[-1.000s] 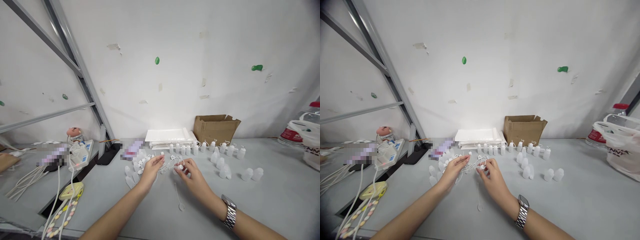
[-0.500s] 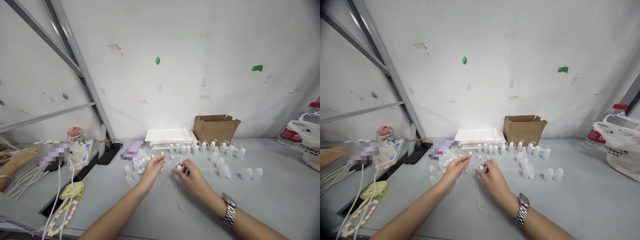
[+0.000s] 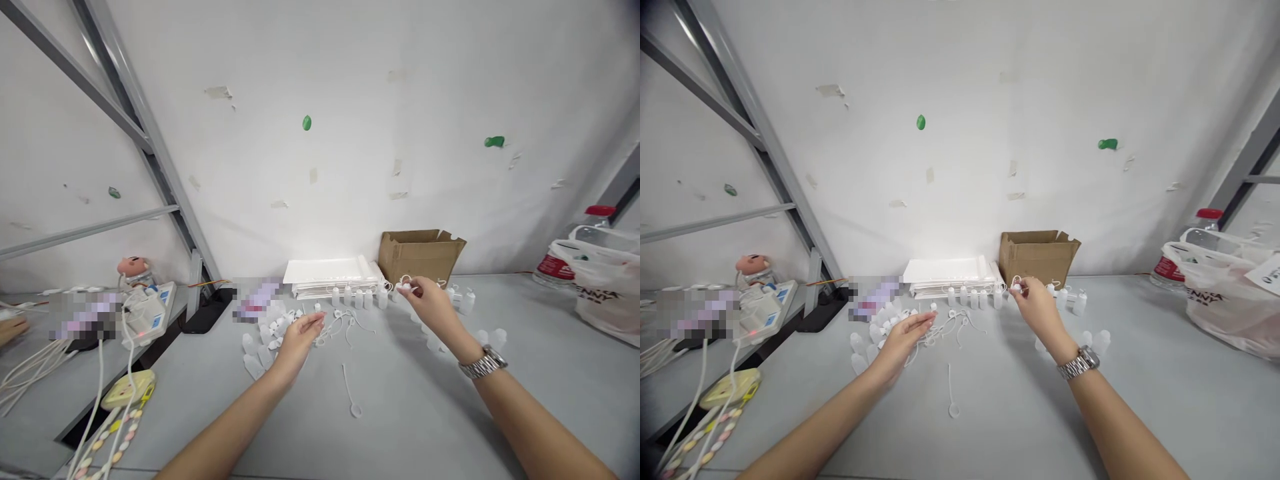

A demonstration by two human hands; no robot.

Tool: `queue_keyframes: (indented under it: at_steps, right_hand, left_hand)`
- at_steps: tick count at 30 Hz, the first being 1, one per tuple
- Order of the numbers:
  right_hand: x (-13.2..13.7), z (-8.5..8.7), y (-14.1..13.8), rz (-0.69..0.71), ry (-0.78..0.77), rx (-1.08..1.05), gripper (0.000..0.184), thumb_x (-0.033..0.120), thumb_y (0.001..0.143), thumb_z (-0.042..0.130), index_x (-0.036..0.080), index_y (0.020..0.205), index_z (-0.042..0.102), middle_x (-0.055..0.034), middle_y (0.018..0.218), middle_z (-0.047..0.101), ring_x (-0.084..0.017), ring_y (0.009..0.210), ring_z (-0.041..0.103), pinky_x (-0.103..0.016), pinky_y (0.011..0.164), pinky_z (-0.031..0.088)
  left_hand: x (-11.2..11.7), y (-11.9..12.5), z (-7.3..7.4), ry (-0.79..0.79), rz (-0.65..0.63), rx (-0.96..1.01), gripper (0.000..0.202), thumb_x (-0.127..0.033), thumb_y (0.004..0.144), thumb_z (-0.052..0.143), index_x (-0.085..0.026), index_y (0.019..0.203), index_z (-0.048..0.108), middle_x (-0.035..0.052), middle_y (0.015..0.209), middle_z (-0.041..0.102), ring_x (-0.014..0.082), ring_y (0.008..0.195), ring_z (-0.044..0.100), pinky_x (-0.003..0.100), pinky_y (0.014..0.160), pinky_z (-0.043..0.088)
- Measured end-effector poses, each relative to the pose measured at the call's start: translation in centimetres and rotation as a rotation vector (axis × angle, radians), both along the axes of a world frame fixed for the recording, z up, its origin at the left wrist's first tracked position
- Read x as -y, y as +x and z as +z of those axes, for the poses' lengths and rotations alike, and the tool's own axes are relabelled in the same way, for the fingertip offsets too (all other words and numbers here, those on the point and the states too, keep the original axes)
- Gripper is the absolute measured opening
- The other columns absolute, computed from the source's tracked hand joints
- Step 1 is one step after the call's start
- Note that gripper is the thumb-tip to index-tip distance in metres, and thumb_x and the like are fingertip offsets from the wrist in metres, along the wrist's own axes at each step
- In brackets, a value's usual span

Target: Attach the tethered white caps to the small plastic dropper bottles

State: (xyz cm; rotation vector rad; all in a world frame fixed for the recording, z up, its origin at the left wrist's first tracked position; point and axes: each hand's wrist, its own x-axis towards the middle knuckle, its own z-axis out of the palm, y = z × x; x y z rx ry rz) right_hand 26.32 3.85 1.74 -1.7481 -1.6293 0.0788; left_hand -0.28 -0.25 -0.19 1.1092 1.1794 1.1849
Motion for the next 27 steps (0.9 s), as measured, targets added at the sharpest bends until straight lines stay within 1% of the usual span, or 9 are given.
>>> queue_keyframes:
  at_steps: [3, 5, 9, 13, 18, 21, 23, 27]
  right_hand:
    - [-0.2, -0.4, 0.2, 0.014, -0.045, 0.077, 0.019, 0.031, 0.078, 0.047, 0.017, 0.078, 0.060, -0.0082, 0.082, 0.063, -0.020, 0.073, 0.057, -0.027, 0.061, 0.039]
    - [-0.3, -0.5, 0.2, 0.025, -0.064, 0.104, 0.019, 0.029, 0.079, 0.047, 0.017, 0.076, 0.061, -0.0083, 0.082, 0.063, -0.020, 0.074, 0.058, -0.027, 0.062, 0.038]
    - [-0.4, -0.6, 0.1, 0.015, -0.108, 0.138, 0.015, 0.026, 0.078, 0.049, 0.016, 0.079, 0.060, -0.0089, 0.080, 0.066, -0.021, 0.076, 0.059, -0.027, 0.063, 0.038]
    - [-0.3, -0.7, -0.2, -0.002, -0.128, 0.147, 0.013, 0.023, 0.077, 0.051, 0.016, 0.084, 0.059, -0.0092, 0.086, 0.067, -0.022, 0.081, 0.060, -0.028, 0.067, 0.039]
    - [-0.3, -0.9, -0.3, 0.009, -0.139, 0.145, 0.011, 0.023, 0.077, 0.052, 0.017, 0.084, 0.058, -0.0087, 0.085, 0.068, -0.022, 0.083, 0.061, -0.029, 0.070, 0.039]
    - [-0.1, -0.8, -0.3, 0.013, -0.138, 0.130, 0.012, 0.026, 0.077, 0.052, 0.017, 0.083, 0.058, -0.0085, 0.084, 0.068, -0.022, 0.082, 0.061, -0.028, 0.068, 0.039]
    - [0.1, -0.5, -0.3, 0.014, -0.133, 0.116, 0.016, 0.031, 0.079, 0.050, 0.018, 0.081, 0.059, -0.0079, 0.082, 0.068, -0.022, 0.080, 0.061, -0.028, 0.065, 0.039]
    - [0.4, 0.6, 0.5, -0.013, -0.096, 0.076, 0.032, 0.043, 0.083, 0.041, 0.018, 0.079, 0.061, -0.0081, 0.083, 0.068, -0.021, 0.077, 0.061, -0.027, 0.062, 0.039]
  left_hand:
    - [-0.1, -0.1, -0.1, 0.002, 0.004, -0.012, 0.032, -0.035, 0.062, 0.068, -0.018, 0.089, 0.066, 0.0105, 0.112, 0.062, 0.0253, 0.112, 0.050, 0.038, 0.098, 0.030]
    - [-0.1, -0.1, -0.1, 0.001, 0.007, -0.027, 0.032, -0.035, 0.063, 0.067, -0.018, 0.090, 0.066, 0.0104, 0.114, 0.061, 0.0252, 0.113, 0.049, 0.038, 0.099, 0.030]
    - [0.0, -0.1, 0.1, 0.003, -0.004, -0.036, 0.033, -0.035, 0.064, 0.066, -0.018, 0.091, 0.066, 0.0102, 0.113, 0.061, 0.0251, 0.112, 0.050, 0.038, 0.098, 0.030]
    - [0.0, -0.1, 0.1, 0.001, -0.016, -0.034, 0.034, -0.036, 0.064, 0.066, -0.018, 0.093, 0.065, 0.0105, 0.116, 0.060, 0.0247, 0.113, 0.048, 0.037, 0.098, 0.031]
    - [0.2, 0.0, 0.2, -0.005, -0.030, -0.029, 0.035, -0.037, 0.063, 0.066, -0.018, 0.092, 0.065, 0.0106, 0.116, 0.059, 0.0249, 0.112, 0.049, 0.036, 0.097, 0.031]
    - [0.4, 0.0, 0.3, -0.008, -0.030, -0.035, 0.033, -0.037, 0.063, 0.066, -0.019, 0.091, 0.066, 0.0100, 0.115, 0.060, 0.0247, 0.112, 0.049, 0.037, 0.097, 0.031]
    - [0.4, 0.0, 0.4, -0.012, -0.019, -0.031, 0.033, -0.037, 0.063, 0.067, -0.019, 0.090, 0.066, 0.0097, 0.114, 0.061, 0.0247, 0.112, 0.050, 0.036, 0.097, 0.031]
    - [0.2, 0.1, 0.3, -0.013, 0.006, -0.029, 0.032, -0.036, 0.061, 0.068, -0.018, 0.088, 0.066, 0.0101, 0.112, 0.062, 0.0252, 0.110, 0.051, 0.037, 0.096, 0.032]
